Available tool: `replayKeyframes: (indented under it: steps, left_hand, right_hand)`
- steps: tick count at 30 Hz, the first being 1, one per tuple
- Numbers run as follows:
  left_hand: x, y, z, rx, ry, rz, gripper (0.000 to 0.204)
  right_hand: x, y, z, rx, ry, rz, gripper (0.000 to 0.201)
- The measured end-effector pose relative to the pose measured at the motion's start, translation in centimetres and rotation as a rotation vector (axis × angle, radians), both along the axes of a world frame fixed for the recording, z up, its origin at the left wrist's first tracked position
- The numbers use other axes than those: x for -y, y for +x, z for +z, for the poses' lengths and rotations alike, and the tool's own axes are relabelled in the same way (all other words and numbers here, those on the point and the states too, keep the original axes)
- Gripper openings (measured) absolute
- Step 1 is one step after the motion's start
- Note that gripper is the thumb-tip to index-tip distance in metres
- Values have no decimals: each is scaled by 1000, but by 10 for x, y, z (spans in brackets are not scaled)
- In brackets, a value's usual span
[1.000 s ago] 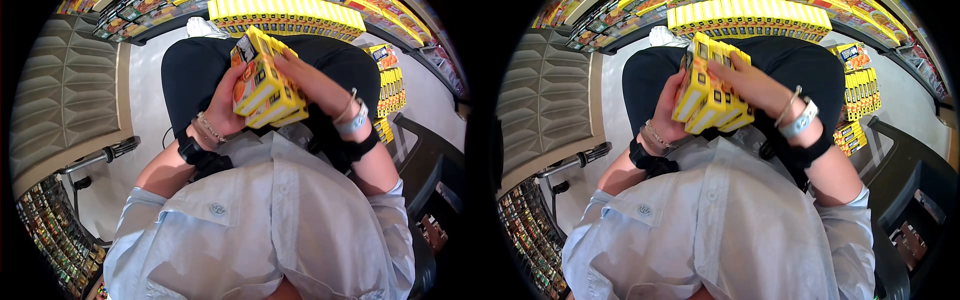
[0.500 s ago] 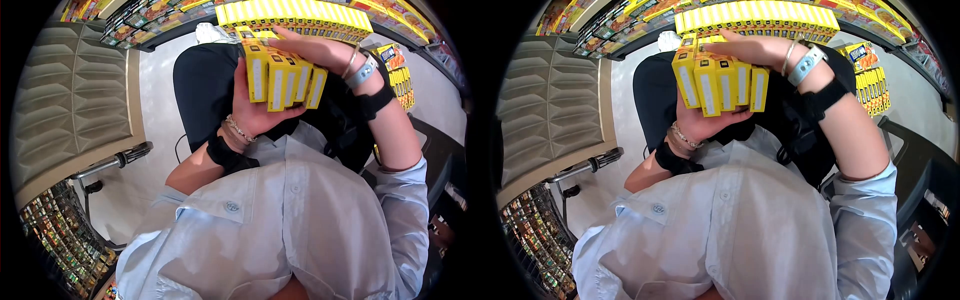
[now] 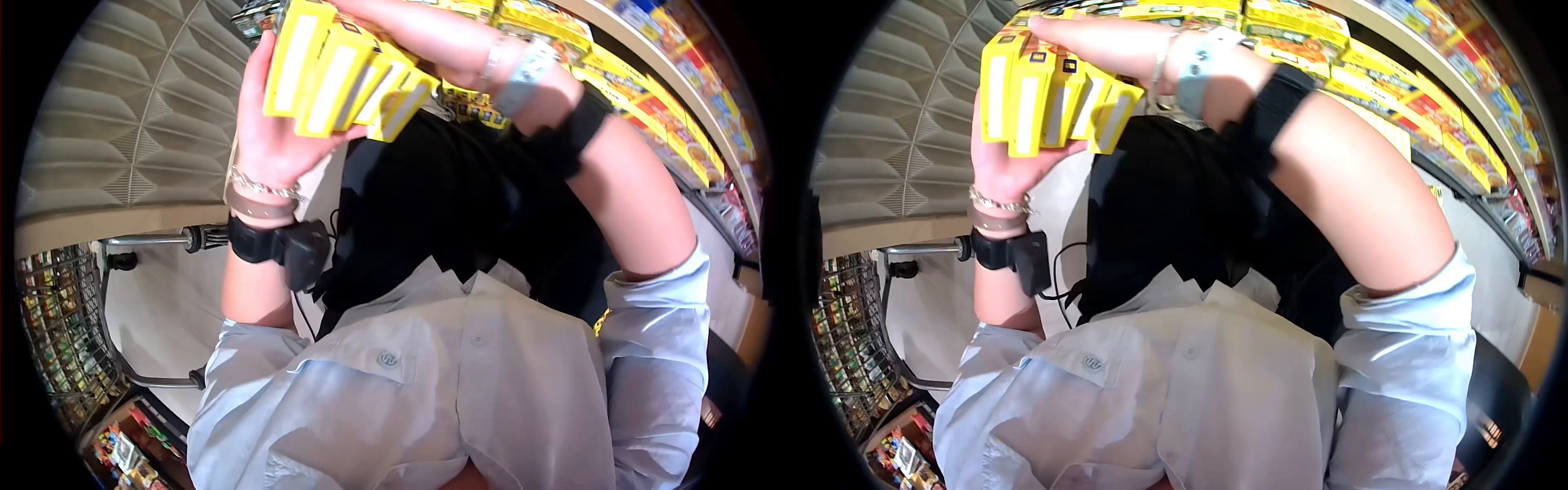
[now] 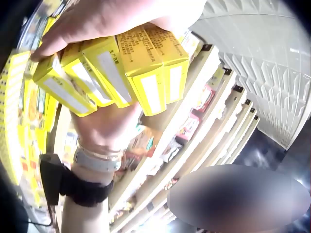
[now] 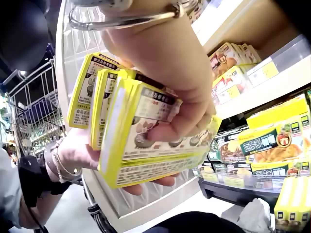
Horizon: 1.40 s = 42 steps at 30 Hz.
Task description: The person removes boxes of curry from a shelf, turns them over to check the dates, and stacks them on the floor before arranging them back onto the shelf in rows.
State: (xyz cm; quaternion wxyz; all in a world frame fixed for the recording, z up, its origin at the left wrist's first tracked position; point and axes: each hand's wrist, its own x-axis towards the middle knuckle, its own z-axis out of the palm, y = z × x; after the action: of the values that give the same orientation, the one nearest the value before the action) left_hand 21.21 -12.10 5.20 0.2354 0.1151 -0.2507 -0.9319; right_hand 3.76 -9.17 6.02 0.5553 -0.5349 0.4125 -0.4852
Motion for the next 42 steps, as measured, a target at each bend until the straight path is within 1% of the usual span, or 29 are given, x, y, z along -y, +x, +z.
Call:
replayKeyframes:
  steps: [1,2,3,4,5,7,8,9,11,12,13,14,15,16,17,19,20,21,24,27,28,30,31,33,34,35,37,38,42]
  left_hand:
    - [12,8,0,52,43,26,59]
    - [29,18,-9,22,62,-14,58]
    - [42,28,-18,-7,82,-54,57]
    - [48,31,-20,136,94,28,56]
    - [56,35,-28,214,110,49,55]
    - [86,45,-62,186,98,-77,55]
    - [90,36,-62,404,182,73,55]
    - [118,46,-95,147,284,-212,55]
    - [119,26,-87,522,217,-91,56]
    - [127,21,-92,590,218,-90,62]
    - [136,21,-99,571,229,-73,62]
    - [144,21,-108,605,182,-157,61]
    - [152,20,-116,640,132,-241,60]
    - [159,18,-118,771,89,-256,62]
    - [168,15,-122,758,104,-243,62]
    - [192,13,-133,869,18,-533,67]
    - [202,15,-139,816,-43,-647,70]
    - [205,17,-146,813,-27,-637,70]
    - [197,21,-142,670,120,-574,60]
    - [190,20,-141,666,137,-484,55]
    - [188,20,-142,662,141,-483,55]
    - [182,20,-146,855,-34,-268,57]
    - [180,19,-151,854,-27,-268,57]
    - [177,15,-172,900,-371,25,46]
    - [180,16,-174,726,-269,-38,51]
    - [179,15,-177,728,-271,-41,51]
    - [163,9,-175,757,-364,149,59]
    - [156,4,-170,869,-301,224,71]
    - [153,-2,-177,825,-302,303,72]
  right_hand:
    - [18,7,-4,32,110,32,45]
    - [30,17,2,61,221,63,43]
    - [30,28,2,148,356,6,45]
    - [41,34,-4,184,450,25,44]
    - [52,39,-17,217,543,44,44]
    - [74,43,-49,275,580,76,42]
    - [81,42,-58,277,660,62,42]
    - [91,35,-67,186,718,108,44]
    - [112,27,-98,271,758,184,47]
    - [119,20,-112,291,821,183,49]
    - [122,17,-117,310,887,182,52]
    - [126,17,-121,348,929,248,57]
    - [129,14,-128,289,1015,195,61]
    - [127,16,-118,238,1030,180,64]
    - [125,17,-108,188,1046,165,66]
    - [130,14,-122,191,1075,182,68]
    - [134,13,-130,212,1088,188,71]
    - [137,10,-137,206,1100,201,71]
    - [137,10,-150,335,1081,297,74]
    - [136,15,-152,261,1015,285,77]
    - [135,18,-147,239,1036,219,73]
    - [134,18,-152,241,1061,206,70]
    - [133,18,-154,247,1081,192,69]
    - [127,20,-155,229,1120,148,67]
    - [125,21,-155,212,1151,101,65]
    - [124,19,-156,215,1149,100,65]
    - [120,16,-160,217,1159,191,62]
    - [118,15,-161,197,1151,203,63]
    - [119,22,-154,140,1184,142,61]
